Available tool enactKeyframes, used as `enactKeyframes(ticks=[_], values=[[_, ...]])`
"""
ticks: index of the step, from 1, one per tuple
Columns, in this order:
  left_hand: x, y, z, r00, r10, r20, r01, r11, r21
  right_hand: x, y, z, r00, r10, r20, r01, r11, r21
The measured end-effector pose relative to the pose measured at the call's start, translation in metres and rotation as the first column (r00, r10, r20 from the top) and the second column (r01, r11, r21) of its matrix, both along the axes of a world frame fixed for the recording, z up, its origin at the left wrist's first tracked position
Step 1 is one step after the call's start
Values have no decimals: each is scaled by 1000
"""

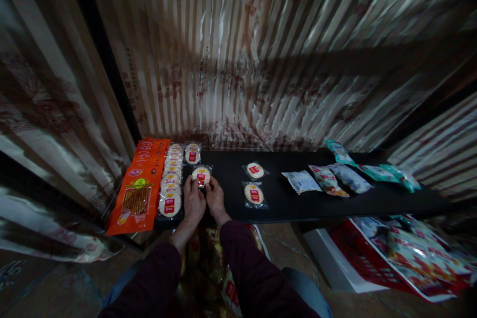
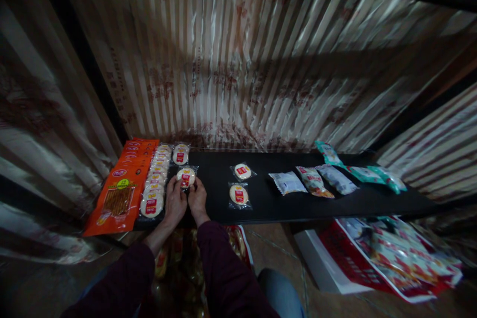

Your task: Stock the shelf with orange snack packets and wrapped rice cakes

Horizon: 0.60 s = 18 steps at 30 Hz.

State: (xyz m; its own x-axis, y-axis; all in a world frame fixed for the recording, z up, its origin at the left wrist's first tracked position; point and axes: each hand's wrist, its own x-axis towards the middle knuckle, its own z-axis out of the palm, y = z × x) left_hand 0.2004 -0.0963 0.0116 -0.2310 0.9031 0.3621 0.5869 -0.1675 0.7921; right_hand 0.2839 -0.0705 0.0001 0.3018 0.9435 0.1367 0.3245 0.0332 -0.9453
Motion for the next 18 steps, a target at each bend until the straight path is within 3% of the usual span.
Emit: enactKeyframes(ticks=[6, 18], values=[[0, 13, 3, 1000, -4, 9, 4, 1000, 2, -4, 21, 0, 999, -2, 41, 1, 1000, 10], [2, 32, -7, 992, -83, 99, 86, 996, -29, -8, 47, -7, 997, 5, 73, -5, 1000, 3]])
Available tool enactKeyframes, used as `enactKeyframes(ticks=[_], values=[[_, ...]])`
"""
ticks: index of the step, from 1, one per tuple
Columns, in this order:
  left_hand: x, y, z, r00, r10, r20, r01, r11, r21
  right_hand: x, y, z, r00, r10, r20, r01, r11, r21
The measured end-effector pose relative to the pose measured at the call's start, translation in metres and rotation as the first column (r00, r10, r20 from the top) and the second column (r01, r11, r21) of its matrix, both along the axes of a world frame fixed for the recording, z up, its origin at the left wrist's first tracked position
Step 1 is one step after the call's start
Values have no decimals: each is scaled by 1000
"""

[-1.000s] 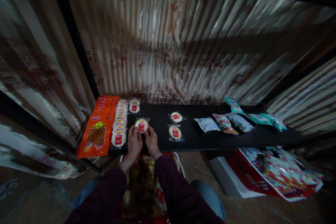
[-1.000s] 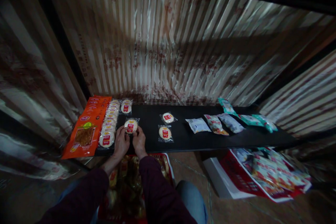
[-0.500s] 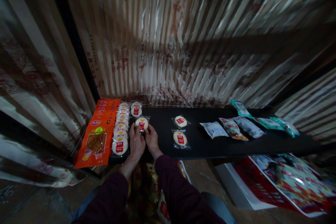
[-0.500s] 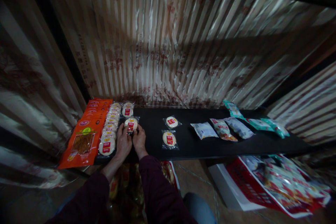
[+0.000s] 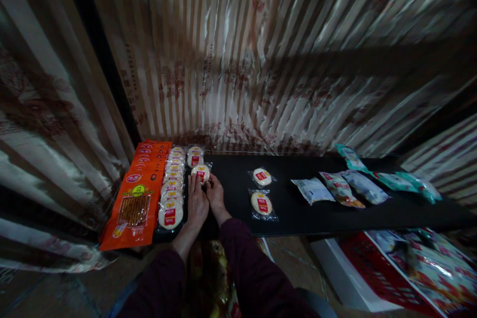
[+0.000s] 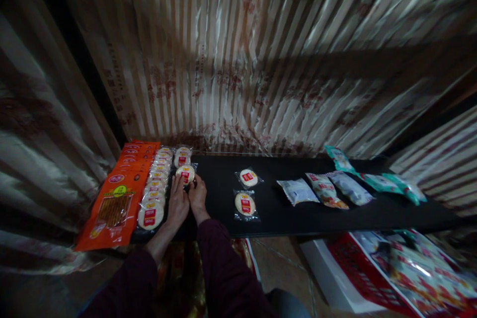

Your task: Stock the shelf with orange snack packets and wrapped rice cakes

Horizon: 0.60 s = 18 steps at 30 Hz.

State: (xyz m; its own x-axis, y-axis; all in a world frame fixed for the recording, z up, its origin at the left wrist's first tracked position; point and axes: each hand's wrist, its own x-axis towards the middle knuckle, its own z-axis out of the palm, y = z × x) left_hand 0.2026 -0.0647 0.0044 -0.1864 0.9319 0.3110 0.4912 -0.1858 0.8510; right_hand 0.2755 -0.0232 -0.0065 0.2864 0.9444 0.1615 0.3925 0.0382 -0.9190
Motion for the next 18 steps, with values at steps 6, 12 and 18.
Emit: enactKeyframes(ticks=[6, 12, 18], values=[[0, 6, 4, 999, -5, 53, 5, 1000, -12, -4, 8, 3, 993, 43, -109, -42, 999, 8], [0, 12, 2, 997, -14, 76, 16, 1000, -27, -7, 14, 6, 982, 76, -175, -72, 997, 28], [-1, 20, -6, 995, -9, 95, 14, 998, -54, -10, 21, 5, 990, 84, -113, -79, 996, 40]])
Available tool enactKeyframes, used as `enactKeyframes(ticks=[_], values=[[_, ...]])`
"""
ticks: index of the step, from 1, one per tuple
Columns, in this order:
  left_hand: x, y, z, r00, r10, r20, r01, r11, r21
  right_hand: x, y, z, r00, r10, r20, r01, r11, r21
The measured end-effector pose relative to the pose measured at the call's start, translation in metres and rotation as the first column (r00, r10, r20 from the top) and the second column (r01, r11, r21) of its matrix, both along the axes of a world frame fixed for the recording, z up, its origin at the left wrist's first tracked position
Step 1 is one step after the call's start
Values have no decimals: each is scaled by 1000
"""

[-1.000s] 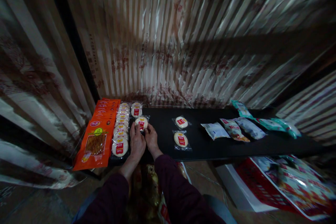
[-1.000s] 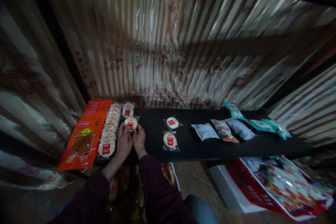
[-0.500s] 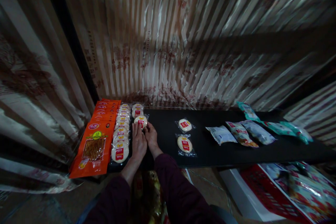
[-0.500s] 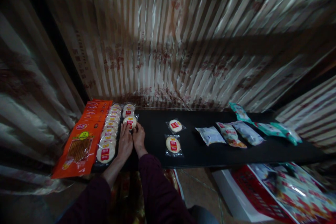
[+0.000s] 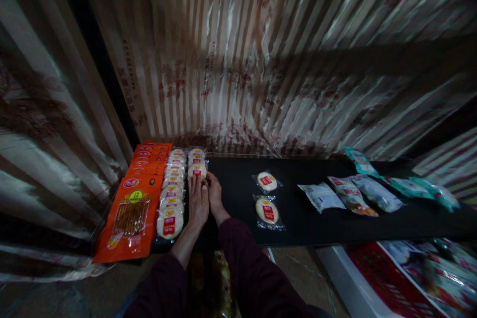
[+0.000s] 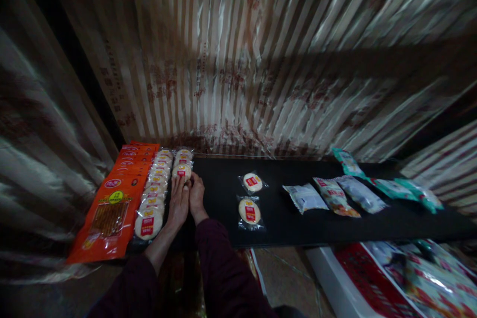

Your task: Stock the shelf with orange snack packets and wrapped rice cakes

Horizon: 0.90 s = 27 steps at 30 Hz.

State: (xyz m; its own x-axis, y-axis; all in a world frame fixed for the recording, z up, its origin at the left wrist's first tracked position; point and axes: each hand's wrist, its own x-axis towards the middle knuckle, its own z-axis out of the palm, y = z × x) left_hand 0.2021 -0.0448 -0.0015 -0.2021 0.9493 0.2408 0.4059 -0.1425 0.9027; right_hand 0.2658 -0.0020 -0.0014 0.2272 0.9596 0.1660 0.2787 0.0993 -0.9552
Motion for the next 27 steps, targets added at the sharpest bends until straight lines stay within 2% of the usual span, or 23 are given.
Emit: enactKeyframes(ticks=[7, 14, 27], values=[[-1, 5, -6, 1000, 7, 3, -6, 1000, -14, -1, 4, 3, 989, -3, 149, 4, 1000, -6], [-1, 10, -8, 1000, 3, 27, -3, 1000, -14, 2, 1, 11, 907, -44, 419, 86, 993, -81], [0, 13, -11, 1000, 7, 31, -6, 999, -37, 1, 7, 4, 898, -20, 439, 91, 986, -142]])
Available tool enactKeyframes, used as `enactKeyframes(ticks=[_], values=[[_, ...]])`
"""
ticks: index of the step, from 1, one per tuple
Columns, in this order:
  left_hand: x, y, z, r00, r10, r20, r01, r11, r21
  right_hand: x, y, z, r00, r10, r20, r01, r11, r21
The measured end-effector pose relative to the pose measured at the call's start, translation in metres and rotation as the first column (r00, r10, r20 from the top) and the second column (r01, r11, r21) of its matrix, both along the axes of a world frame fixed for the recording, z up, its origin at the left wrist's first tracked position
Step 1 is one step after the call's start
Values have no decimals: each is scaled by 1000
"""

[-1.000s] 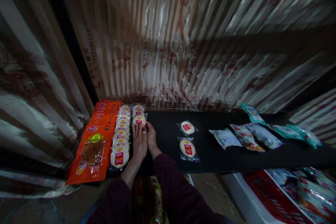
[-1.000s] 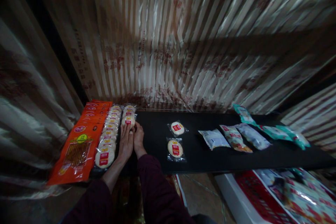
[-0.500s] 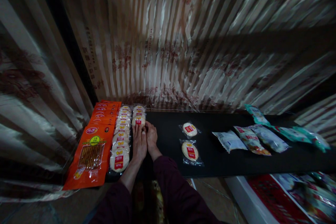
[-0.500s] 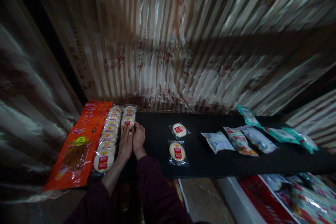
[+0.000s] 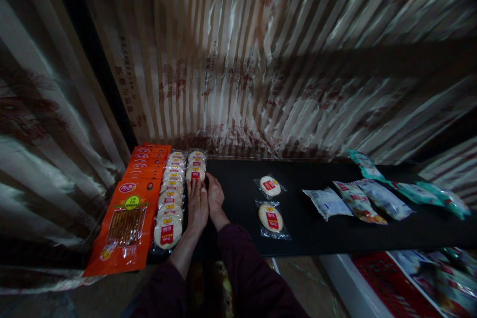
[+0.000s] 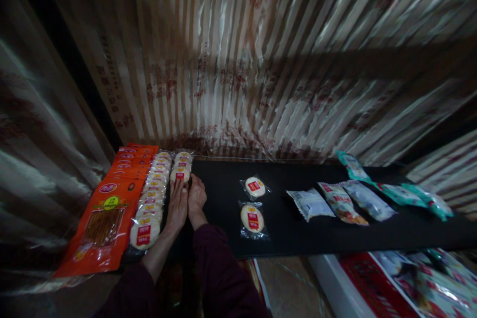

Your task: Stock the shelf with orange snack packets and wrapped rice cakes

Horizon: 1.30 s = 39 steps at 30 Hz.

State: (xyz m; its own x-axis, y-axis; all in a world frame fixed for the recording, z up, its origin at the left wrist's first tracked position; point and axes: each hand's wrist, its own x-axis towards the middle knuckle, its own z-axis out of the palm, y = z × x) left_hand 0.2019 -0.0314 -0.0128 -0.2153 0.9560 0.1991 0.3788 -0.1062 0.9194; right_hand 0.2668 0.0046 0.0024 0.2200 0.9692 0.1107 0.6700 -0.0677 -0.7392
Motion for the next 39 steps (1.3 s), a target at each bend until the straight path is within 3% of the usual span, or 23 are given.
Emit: enactKeyframes(ticks=[16, 26, 33, 39], values=[[0, 1, 2, 999, 9, 54, -8, 1000, -18, -4, 3, -1, 998, -35, 47, 35, 999, 5], [1, -2, 8, 999, -28, 33, 28, 1000, 5, 3, 0, -3, 1000, -14, -14, 14, 1000, 27], [10, -15, 14, 999, -22, -46, 23, 1000, 19, 16, -15, -15, 992, 16, -123, 0, 992, 130], [15, -28, 11, 994, -71, -80, 71, 997, 2, 20, -42, -6, 984, 0, -180, 18, 995, 98]])
